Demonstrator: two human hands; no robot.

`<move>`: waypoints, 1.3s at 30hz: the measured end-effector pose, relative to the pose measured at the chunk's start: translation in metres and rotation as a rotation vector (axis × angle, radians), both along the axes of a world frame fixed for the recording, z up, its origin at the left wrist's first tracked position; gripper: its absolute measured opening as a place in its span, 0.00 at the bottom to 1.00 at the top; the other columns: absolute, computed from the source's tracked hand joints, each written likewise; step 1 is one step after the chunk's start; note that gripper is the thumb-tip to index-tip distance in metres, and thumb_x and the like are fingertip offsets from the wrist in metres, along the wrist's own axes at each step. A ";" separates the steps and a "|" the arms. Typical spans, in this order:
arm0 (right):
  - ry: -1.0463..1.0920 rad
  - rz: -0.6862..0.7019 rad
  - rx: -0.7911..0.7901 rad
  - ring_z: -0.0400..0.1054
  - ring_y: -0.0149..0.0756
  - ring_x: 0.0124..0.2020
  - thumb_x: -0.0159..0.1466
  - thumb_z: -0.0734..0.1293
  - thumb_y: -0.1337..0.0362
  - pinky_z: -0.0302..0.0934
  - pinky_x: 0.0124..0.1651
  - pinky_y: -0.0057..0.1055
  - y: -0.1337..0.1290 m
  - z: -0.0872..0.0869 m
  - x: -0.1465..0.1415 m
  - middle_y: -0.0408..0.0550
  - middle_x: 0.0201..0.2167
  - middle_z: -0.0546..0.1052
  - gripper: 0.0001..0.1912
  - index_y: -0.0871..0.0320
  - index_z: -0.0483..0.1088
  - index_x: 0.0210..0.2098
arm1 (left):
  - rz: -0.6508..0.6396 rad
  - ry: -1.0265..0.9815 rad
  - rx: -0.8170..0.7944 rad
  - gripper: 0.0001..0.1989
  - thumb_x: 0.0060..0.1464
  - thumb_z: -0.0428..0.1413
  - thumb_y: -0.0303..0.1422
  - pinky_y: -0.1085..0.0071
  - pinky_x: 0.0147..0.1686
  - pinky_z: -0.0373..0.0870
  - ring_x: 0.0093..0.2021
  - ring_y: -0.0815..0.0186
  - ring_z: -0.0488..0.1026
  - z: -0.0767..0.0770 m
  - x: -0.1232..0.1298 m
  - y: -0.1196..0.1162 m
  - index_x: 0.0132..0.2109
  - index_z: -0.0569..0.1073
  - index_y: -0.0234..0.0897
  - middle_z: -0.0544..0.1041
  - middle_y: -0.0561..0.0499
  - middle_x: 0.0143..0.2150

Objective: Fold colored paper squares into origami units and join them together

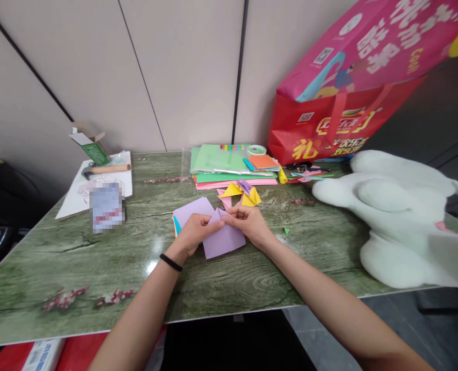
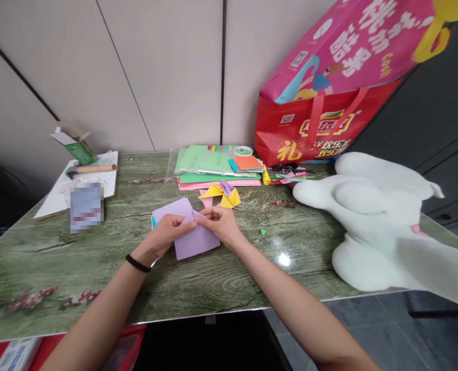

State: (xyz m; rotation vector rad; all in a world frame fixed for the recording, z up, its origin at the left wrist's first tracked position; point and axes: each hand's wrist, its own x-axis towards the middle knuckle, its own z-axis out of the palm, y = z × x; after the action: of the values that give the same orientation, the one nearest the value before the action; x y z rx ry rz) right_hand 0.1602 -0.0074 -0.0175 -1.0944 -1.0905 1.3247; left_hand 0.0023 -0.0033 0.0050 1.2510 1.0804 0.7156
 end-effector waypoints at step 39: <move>-0.041 0.036 0.003 0.63 0.29 0.24 0.45 0.73 0.52 0.57 0.30 0.27 -0.002 0.002 -0.001 0.41 0.22 0.75 0.14 0.58 0.75 0.23 | -0.123 0.159 0.185 0.21 0.41 0.60 0.44 0.76 0.18 0.40 0.18 0.77 0.47 -0.009 0.000 0.000 0.18 0.61 0.33 0.53 0.59 0.17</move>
State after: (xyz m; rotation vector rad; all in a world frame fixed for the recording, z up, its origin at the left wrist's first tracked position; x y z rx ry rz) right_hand 0.1595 -0.0090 -0.0153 -1.1082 -1.1465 1.3332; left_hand 0.0020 -0.0030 -0.0043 1.5405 1.0733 0.6417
